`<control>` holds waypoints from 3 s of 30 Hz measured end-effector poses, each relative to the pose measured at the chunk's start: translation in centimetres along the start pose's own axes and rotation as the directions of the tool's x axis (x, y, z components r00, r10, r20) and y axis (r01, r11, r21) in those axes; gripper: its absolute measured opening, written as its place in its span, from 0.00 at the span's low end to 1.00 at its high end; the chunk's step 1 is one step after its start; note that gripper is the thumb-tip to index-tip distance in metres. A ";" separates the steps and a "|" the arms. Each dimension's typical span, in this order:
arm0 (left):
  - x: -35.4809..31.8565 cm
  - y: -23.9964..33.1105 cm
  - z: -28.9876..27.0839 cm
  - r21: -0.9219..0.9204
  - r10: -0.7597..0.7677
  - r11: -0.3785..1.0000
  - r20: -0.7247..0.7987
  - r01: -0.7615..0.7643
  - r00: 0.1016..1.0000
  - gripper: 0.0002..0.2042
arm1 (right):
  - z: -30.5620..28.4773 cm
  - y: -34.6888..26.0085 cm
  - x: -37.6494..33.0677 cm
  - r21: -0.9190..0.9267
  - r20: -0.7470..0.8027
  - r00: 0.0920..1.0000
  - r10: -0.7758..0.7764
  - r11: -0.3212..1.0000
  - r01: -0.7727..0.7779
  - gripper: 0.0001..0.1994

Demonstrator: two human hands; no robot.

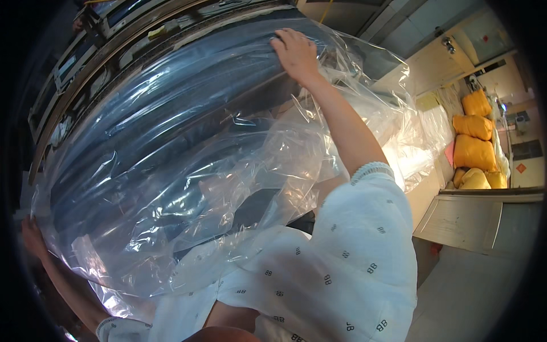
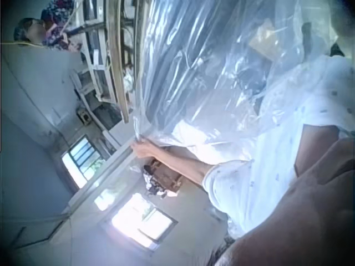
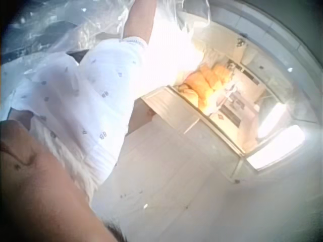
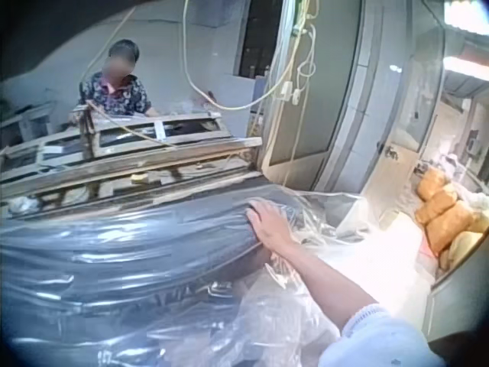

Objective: Wrapping a large gray cushioned furniture component, such as a headboard or sofa section, in large plastic bags.

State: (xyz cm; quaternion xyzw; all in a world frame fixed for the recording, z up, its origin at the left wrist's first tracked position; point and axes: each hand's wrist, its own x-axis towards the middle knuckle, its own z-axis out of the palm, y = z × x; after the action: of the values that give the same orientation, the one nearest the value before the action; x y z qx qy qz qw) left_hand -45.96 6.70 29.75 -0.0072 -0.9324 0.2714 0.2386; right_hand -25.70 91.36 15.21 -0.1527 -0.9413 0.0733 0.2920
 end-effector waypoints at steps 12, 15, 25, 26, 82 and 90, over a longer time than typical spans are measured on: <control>-10.5 23.3 -3.0 -0.747 -0.059 0.663 -0.124 -0.054 0.991 0.32 | -1.5 22.1 7.7 0.202 0.443 0.896 -0.035 0.977 -0.061 0.08; -11.3 18.7 -0.8 -0.707 -0.243 0.690 -0.023 0.157 0.970 0.34 | -2.5 17.4 12.0 0.451 0.202 0.951 0.234 0.840 -0.302 0.10; -11.8 14.1 3.9 -0.590 -0.389 0.727 0.066 0.350 0.919 0.37 | -2.6 8.7 4.2 0.081 0.321 0.906 -0.275 0.961 0.263 0.22; -11.7 13.7 3.8 -0.592 -0.384 0.726 0.074 0.350 0.920 0.37 | -3.5 8.9 3.6 0.085 0.403 0.908 -0.111 0.993 0.084 0.22; -36.9 0.1 23.0 -0.572 -0.552 -0.011 0.687 0.820 0.472 0.10 | 5.6 -17.6 4.1 0.314 0.325 0.805 -0.496 0.860 0.403 0.21; -45.9 -9.1 20.4 -0.430 -0.453 -0.824 0.891 -0.368 -0.028 0.12 | 5.8 -17.7 7.1 0.410 0.415 0.806 -0.421 0.878 0.247 0.20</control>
State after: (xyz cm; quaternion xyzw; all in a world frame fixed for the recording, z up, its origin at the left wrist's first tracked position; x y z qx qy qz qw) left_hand -13.42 -17.84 -0.91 0.3630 -0.1537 -0.7985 0.4549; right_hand -38.88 76.74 18.16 0.0939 -0.9691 0.2161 0.0724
